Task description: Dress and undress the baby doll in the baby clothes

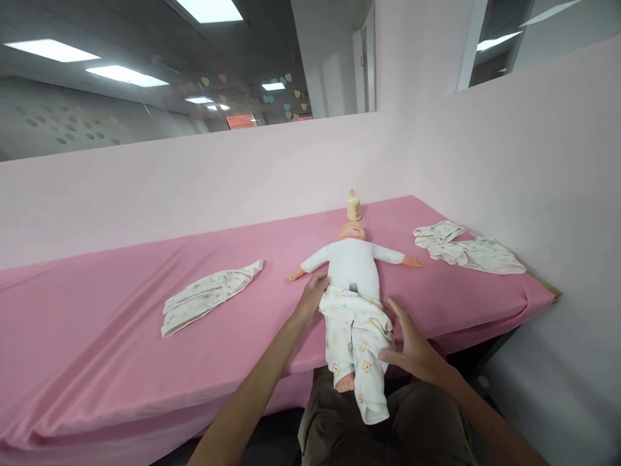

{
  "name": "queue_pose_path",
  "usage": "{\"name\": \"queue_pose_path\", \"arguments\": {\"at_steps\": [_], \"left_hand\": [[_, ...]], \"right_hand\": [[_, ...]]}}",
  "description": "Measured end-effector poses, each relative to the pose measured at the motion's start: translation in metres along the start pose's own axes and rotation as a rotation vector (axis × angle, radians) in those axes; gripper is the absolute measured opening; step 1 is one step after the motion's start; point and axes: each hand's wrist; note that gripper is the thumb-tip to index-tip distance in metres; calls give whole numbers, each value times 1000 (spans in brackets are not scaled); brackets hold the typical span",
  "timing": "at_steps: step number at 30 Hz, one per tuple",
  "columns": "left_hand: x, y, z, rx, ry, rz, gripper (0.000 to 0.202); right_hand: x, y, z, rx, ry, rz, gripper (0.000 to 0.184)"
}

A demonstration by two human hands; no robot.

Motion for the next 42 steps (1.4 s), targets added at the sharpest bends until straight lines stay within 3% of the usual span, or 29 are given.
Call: {"name": "queue_pose_path", "arguments": {"at_steps": [6, 11, 13, 15, 17, 21, 24, 26, 29, 32, 37, 42], "left_hand": [[-3, -18, 51, 117, -66, -170, 33], [-1, -29, 94, 397, -118, -577, 33], [-2, -33, 111, 533, -175, -723, 53], [-1, -38, 126, 643, -212, -863, 96], [2, -44, 136, 707, -207, -990, 122], [13, -55, 143, 703, -36, -1069, 95], [15, -57, 140, 703, -2, -1038, 88], [12, -56, 137, 780, -8, -1028, 86], [9, -51, 133, 942, -7, -1021, 73], [11, -45, 132, 1030, -14, -1009, 53], [16, -36, 135, 1017, -61, -1054, 34], [15, -46, 142, 949, -48, -1034, 33]], "right_hand": [[2, -4, -18, 15, -21, -21, 111], [4, -6, -16, 10, 33, 11, 104], [4, -8, -15, 6, 33, 45, 97], [2, -11, -15, -25, 25, 76, 85], [1, -12, -16, -66, 20, 99, 70], [2, -16, -17, -82, 44, 157, 45], [3, -19, -8, -97, 23, 202, 37], [4, -18, 2, -121, -18, 216, 47], [12, -9, 20, -189, -48, 246, 85], [25, 3, 29, -243, 44, 277, 100], [41, 4, 22, -215, 199, 235, 71], [36, -12, 19, -153, 103, 197, 45]]}}
Point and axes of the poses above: each hand's wrist, its own z-axis away from the middle knuckle, its own x-axis out of the palm, y = z × x, and after that the axes turned 4 degrees about -y, right-handed
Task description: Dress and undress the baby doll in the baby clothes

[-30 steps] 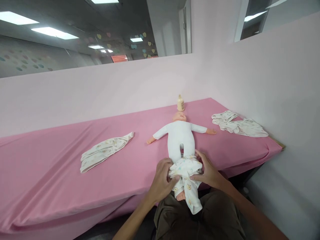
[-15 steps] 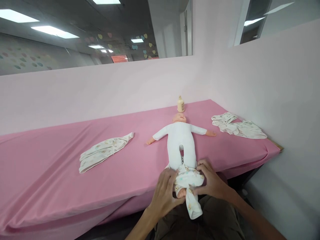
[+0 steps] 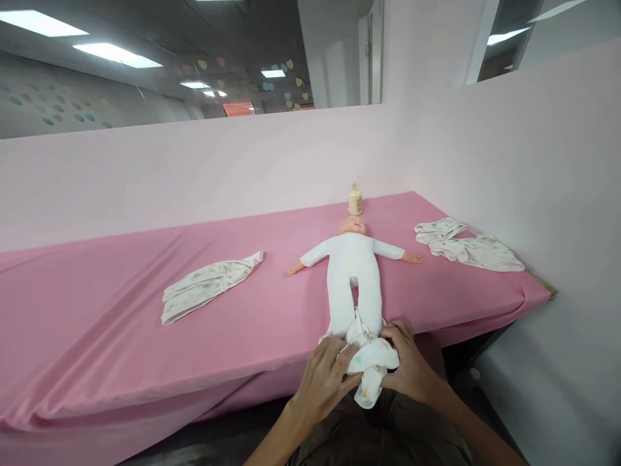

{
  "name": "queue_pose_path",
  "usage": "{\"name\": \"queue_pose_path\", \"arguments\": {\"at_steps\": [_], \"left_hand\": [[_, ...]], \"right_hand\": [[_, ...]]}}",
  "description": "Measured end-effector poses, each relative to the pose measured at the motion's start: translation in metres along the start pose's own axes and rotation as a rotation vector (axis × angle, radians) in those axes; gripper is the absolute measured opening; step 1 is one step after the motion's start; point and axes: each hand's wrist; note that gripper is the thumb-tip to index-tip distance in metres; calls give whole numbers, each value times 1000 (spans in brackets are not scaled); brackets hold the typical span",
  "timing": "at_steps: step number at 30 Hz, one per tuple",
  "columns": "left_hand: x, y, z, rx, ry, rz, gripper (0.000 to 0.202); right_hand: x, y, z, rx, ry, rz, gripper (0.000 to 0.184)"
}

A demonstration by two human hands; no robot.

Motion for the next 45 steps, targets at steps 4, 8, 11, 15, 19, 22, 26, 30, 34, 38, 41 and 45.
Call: {"name": "queue_pose_path", "arguments": {"at_steps": [4, 8, 11, 15, 19, 22, 26, 30, 34, 38, 41, 45], "left_hand": [[7, 10, 11, -163, -31, 146, 33], [3, 26, 10, -632, -150, 508, 48], [-5, 36, 2, -854, -151, 701, 50], [-15, 45, -10, -941, -148, 730, 22], [-19, 51, -15, -906, -138, 661, 13], [-13, 55, -7, -871, -126, 606, 14], [-1, 58, 9, -857, -78, 557, 23], [5, 59, 14, -970, -139, 627, 35], [3, 59, 12, -1085, -218, 679, 41], [-5, 54, 9, -1018, -251, 727, 42], [-15, 46, 6, -933, -259, 897, 43], [-35, 32, 1, -877, -351, 1321, 51]], "right_hand": [[-7, -10, 4, 26, -80, -95, 43], [-8, -22, 9, 126, -100, -226, 32], [-4, -32, 12, 188, -62, -277, 18], [1, -41, 18, 238, 55, -240, 17], [4, -45, 26, 325, 96, -250, 25], [6, -44, 30, 411, 64, -248, 25], [7, -42, 34, 472, 44, -299, 18], [5, -46, 34, 488, 43, -344, 15], [1, -47, 32, 502, 22, -332, 14], [-7, -47, 27, 529, -46, -269, 12], [-19, -53, 22, 538, -159, -388, 8], [-41, -56, 21, 447, -361, -595, 15]]}}
Point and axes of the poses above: each hand's wrist, its own z-axis away from the middle knuckle, its own x-axis out of the palm, y = z × x, and after that the axes turned 4 degrees about -y, right-handed
